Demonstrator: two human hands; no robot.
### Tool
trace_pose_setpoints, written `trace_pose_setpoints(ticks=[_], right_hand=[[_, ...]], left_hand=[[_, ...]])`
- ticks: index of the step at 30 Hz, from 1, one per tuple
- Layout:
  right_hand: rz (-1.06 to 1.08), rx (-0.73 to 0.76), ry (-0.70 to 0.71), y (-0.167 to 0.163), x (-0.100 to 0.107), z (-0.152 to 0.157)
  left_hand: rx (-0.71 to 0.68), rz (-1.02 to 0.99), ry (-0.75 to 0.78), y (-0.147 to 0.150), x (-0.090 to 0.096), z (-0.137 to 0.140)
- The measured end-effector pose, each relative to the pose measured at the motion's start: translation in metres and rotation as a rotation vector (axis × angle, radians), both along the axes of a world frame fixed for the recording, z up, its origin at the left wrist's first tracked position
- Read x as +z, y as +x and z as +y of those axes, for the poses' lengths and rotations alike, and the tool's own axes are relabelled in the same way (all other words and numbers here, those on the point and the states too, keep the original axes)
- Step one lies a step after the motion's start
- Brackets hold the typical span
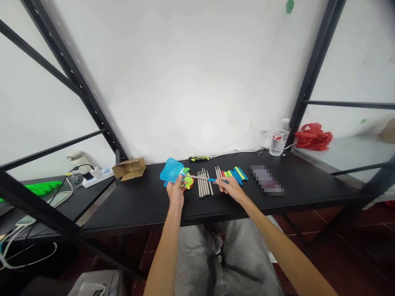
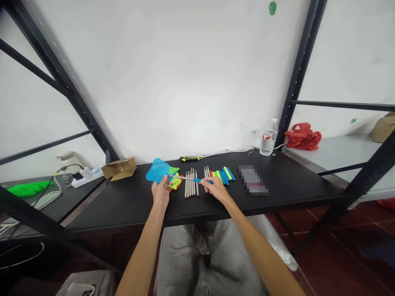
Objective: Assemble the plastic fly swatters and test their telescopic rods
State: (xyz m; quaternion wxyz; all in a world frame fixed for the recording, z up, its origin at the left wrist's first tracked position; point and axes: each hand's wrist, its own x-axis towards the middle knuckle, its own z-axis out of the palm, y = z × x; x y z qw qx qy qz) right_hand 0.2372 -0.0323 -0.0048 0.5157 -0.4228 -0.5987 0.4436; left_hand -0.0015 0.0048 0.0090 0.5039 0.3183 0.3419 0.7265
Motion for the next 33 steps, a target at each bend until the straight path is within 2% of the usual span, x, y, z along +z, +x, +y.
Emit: trace_pose_setpoints(ticks=[10, 19, 22, 25, 28, 33], right_hand=[[-0.001, -0.010, 0.001, 0.000, 0.001, -0.002], [-0.038, -0.041, 0.054, 0.001, -0.003, 0.001], [-0.170, -0.087, 0.158, 0.002, 0.000, -0.003], [-0.440, -0.150, 0.314, -0.005, 0.006, -0.010], [-0.700, -0.216, 0.412, -0.021, 0.013, -0.013], [-0.860, -0.272, 0.501, -0.046, 0.016, -0.014]], left_hand=[[0.016, 0.008, -0.022, 0.000, 0.001, -0.001], [0.024, 0.021, 0.045, 0.000, -0.001, 0.001], [0.045, 0.008, 0.031, 0.001, 0.000, 0.000], [0.079, -0.006, 0.015, 0.003, 0.000, -0.001], [0.060, 0.015, 0.034, 0.004, 0.000, -0.001], [0.081, 0.048, 0.060, 0.002, -0.002, 0.000]])
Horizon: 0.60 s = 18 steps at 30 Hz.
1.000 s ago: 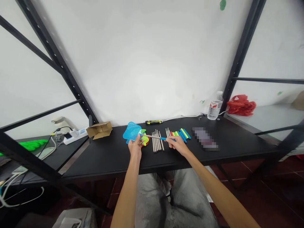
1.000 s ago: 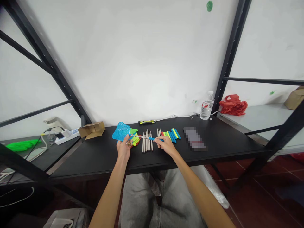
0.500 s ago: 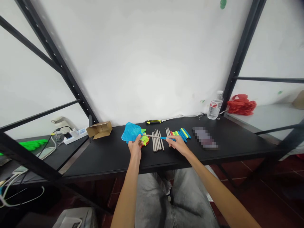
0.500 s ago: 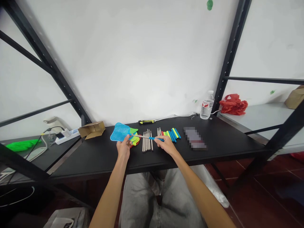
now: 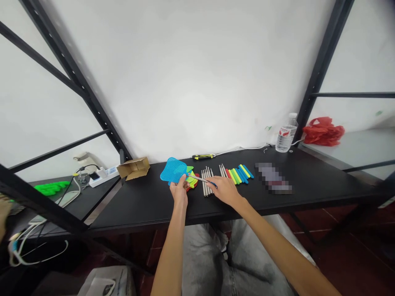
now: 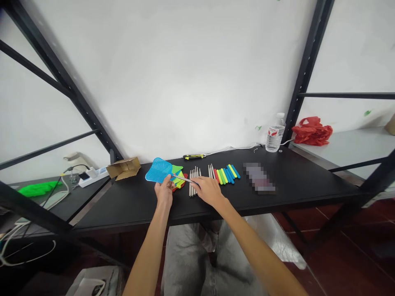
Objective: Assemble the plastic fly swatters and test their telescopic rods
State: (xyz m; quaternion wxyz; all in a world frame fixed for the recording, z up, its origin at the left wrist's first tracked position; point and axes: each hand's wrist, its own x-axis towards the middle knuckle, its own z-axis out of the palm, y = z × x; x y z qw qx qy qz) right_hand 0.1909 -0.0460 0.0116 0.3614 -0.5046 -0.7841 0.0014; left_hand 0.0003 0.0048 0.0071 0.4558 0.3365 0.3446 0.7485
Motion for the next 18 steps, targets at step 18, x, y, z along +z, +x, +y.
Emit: trace_pose_setpoints(ticks=[18], right_hand=[[-0.021, -0.102, 0.116, -0.006, -0.009, -0.012]], left_hand=[[-0.140, 0.122, 0.006, 0.006, -0.003, -0.004]])
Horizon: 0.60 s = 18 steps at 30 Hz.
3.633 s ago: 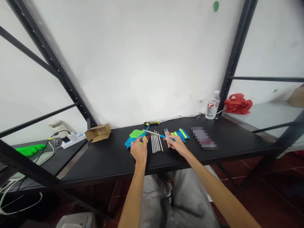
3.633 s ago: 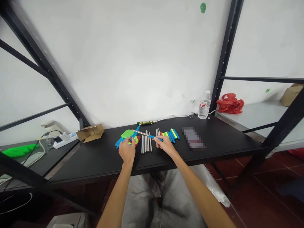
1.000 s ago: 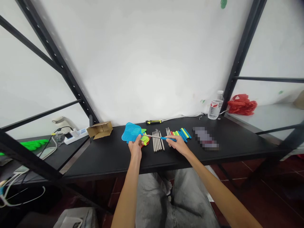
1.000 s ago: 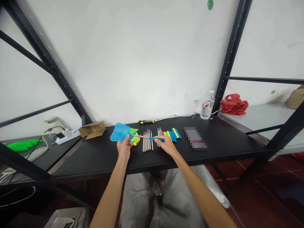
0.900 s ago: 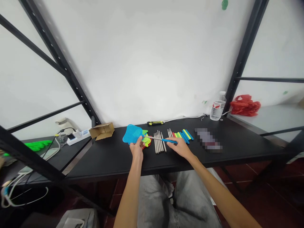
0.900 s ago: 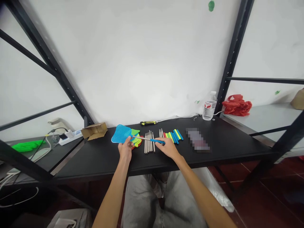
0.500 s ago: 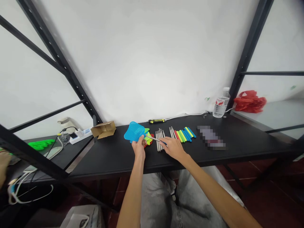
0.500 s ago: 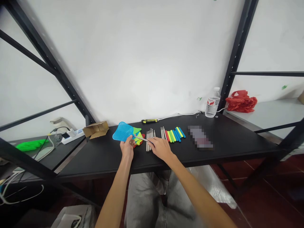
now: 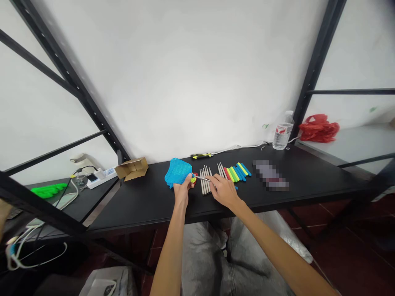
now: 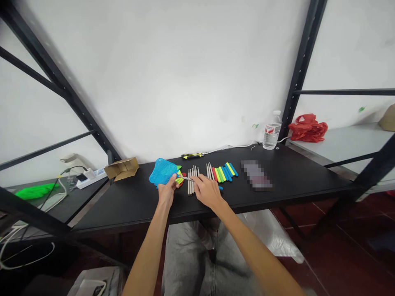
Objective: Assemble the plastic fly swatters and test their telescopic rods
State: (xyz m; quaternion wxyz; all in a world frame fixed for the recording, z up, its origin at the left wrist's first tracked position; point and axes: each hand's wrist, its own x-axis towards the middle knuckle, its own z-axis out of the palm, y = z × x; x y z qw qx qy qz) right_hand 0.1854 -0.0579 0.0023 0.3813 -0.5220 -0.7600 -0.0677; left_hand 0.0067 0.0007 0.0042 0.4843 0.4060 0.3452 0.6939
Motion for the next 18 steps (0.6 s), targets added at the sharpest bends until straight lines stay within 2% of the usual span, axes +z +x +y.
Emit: trace_pose_setpoints(ticks=[11, 18], right_hand=[[0.144, 0.004, -0.049, 0.004, -0.004, 0.007], [0.153, 0.017, -0.062, 0.004, -0.006, 0.011]], left_hand=[[-0.064, 0.068, -0.037, 0.002, 0.001, -0.001], [-0.094, 0.086, -0.056, 0.003, 0.001, -0.001]])
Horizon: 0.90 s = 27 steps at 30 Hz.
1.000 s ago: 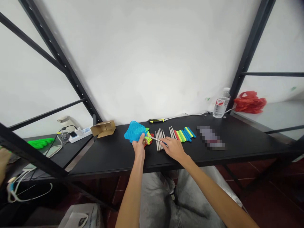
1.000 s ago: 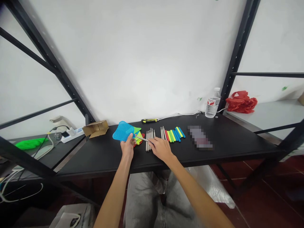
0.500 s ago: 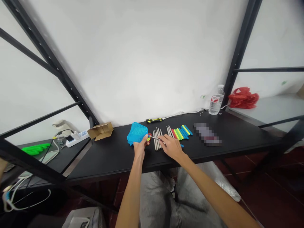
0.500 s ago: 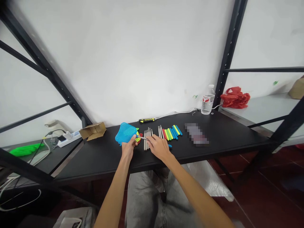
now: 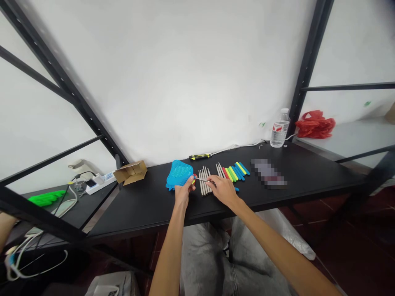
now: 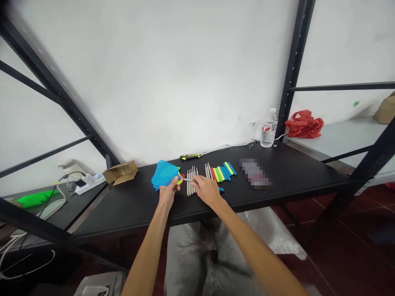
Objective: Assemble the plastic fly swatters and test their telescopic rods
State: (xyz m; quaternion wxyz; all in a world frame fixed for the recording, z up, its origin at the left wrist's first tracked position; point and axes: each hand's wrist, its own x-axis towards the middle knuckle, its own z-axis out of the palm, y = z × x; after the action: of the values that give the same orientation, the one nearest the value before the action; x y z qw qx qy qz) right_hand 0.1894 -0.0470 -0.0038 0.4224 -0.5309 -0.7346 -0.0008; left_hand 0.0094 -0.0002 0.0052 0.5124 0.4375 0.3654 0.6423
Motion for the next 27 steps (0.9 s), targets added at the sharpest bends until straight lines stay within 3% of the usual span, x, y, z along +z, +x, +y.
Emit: trace_pose_setpoints(ticks=[9, 18, 27], right_hand=[[-0.054, 0.027, 0.021, 0.001, 0.004, 0.014], [-0.141, -0.028, 0.039, 0.021, 0.013, 0.039], [-0.220, -0.012, 0.031, 0.023, 0.011, 0.044]], left_hand=[[-0.016, -0.007, -0.034, 0.001, 0.002, 0.007], [0.137, -0.153, 0.006, 0.000, 0.008, 0.024], [0.063, -0.119, 0.020, 0.002, 0.006, 0.032]])
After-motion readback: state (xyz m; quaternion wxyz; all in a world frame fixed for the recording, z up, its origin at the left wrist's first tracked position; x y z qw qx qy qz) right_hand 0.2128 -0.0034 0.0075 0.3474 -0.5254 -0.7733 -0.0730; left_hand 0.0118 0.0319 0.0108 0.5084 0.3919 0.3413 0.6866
